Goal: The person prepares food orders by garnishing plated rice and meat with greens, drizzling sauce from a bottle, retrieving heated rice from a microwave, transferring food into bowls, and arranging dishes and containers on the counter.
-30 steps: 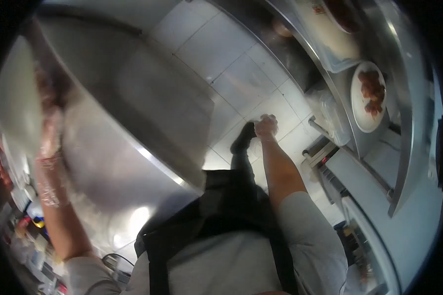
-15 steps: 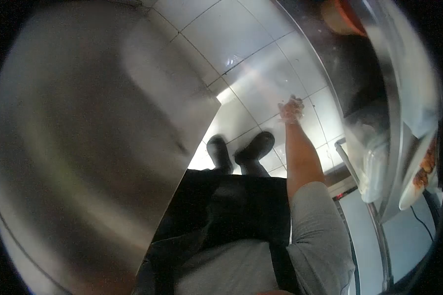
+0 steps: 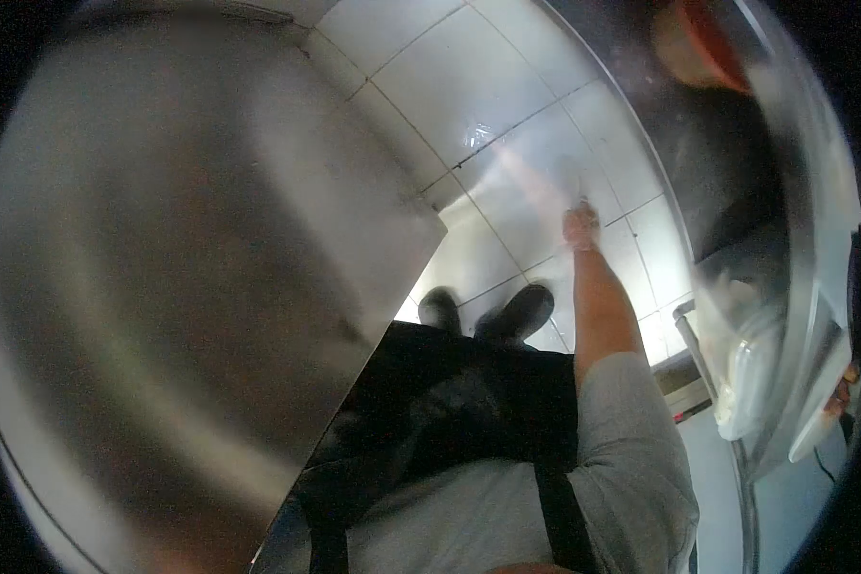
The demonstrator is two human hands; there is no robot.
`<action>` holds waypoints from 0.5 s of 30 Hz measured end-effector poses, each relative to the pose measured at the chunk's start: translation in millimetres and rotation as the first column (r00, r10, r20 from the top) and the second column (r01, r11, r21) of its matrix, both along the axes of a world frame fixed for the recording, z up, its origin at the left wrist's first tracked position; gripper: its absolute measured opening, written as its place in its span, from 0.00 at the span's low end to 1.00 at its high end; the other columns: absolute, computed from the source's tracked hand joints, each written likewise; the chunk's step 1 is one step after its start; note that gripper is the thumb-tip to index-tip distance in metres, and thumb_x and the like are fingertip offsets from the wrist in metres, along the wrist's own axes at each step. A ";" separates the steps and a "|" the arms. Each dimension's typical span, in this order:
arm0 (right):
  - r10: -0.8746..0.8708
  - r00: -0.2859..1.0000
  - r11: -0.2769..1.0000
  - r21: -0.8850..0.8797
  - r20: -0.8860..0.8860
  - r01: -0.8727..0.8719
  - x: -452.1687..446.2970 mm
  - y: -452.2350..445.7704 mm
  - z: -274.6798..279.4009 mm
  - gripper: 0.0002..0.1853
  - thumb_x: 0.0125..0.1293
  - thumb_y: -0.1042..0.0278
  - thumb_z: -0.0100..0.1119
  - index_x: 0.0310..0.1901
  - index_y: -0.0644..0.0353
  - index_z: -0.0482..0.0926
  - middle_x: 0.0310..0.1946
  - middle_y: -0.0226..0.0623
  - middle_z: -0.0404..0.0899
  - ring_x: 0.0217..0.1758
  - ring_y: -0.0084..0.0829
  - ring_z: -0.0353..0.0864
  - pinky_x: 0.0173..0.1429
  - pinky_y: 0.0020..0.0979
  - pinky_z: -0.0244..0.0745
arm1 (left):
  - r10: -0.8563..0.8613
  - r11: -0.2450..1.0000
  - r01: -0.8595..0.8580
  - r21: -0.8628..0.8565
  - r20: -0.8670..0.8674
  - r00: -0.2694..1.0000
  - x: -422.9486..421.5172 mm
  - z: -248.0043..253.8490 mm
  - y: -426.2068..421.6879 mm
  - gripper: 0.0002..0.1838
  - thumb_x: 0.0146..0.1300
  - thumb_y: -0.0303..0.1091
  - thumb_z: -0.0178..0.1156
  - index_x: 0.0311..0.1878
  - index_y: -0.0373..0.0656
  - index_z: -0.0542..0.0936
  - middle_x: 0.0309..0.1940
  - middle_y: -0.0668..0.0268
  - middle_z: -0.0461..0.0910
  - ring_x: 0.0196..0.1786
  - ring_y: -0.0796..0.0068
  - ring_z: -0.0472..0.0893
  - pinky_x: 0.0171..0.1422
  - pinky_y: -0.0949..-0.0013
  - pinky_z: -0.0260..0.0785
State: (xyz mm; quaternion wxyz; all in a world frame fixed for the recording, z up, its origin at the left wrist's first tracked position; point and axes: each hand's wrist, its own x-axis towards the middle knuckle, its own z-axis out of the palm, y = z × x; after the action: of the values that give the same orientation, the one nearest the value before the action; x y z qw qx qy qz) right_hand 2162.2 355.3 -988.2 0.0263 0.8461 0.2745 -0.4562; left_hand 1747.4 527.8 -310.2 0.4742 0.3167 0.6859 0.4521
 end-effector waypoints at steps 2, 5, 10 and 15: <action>-0.283 0.880 0.937 0.088 -0.382 0.339 -5.0 7.4 30.6 0.19 0.67 0.59 0.46 0.55 0.57 0.71 0.31 0.31 0.68 0.33 0.28 0.67 0.34 0.30 0.66 | 0.000 1.000 0.000 0.015 0.037 0.999 -4.6 14.2 -0.5 0.26 0.68 0.47 0.48 0.63 0.38 0.66 0.54 0.57 0.73 0.54 0.59 0.75 0.56 0.55 0.70; -0.389 0.317 0.697 -0.052 -0.865 0.715 -20.0 26.7 109.9 0.19 0.67 0.61 0.49 0.57 0.57 0.70 0.20 0.22 0.65 0.20 0.20 0.62 0.24 0.22 0.60 | -0.010 0.999 0.005 0.054 0.102 0.995 -9.1 36.0 7.6 0.26 0.68 0.46 0.48 0.63 0.38 0.66 0.54 0.57 0.73 0.54 0.60 0.75 0.56 0.56 0.71; -0.356 -0.228 0.586 -0.406 -0.906 0.701 -48.3 61.7 388.3 0.26 0.61 0.62 0.56 0.60 0.61 0.69 0.17 0.23 0.62 0.17 0.21 0.58 0.24 0.23 0.58 | -0.020 0.994 -0.009 0.112 0.261 0.965 7.5 58.8 51.4 0.26 0.68 0.46 0.50 0.63 0.38 0.66 0.53 0.58 0.74 0.54 0.62 0.76 0.56 0.58 0.71; -0.083 -0.347 0.792 -0.273 -0.934 0.546 -56.1 36.1 545.8 0.28 0.65 0.58 0.51 0.63 0.63 0.64 0.19 0.26 0.64 0.19 0.21 0.62 0.24 0.23 0.59 | 0.069 0.991 -0.108 0.078 0.393 0.917 31.7 78.8 78.0 0.27 0.68 0.46 0.51 0.63 0.39 0.66 0.52 0.59 0.75 0.53 0.63 0.76 0.55 0.60 0.72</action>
State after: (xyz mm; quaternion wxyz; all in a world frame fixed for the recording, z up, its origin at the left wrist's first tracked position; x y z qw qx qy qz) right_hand 2106.0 391.5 -442.4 -0.4541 0.1975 -0.0010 -0.8688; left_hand 1779.1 605.8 -231.4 0.5638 0.2119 0.5687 0.5602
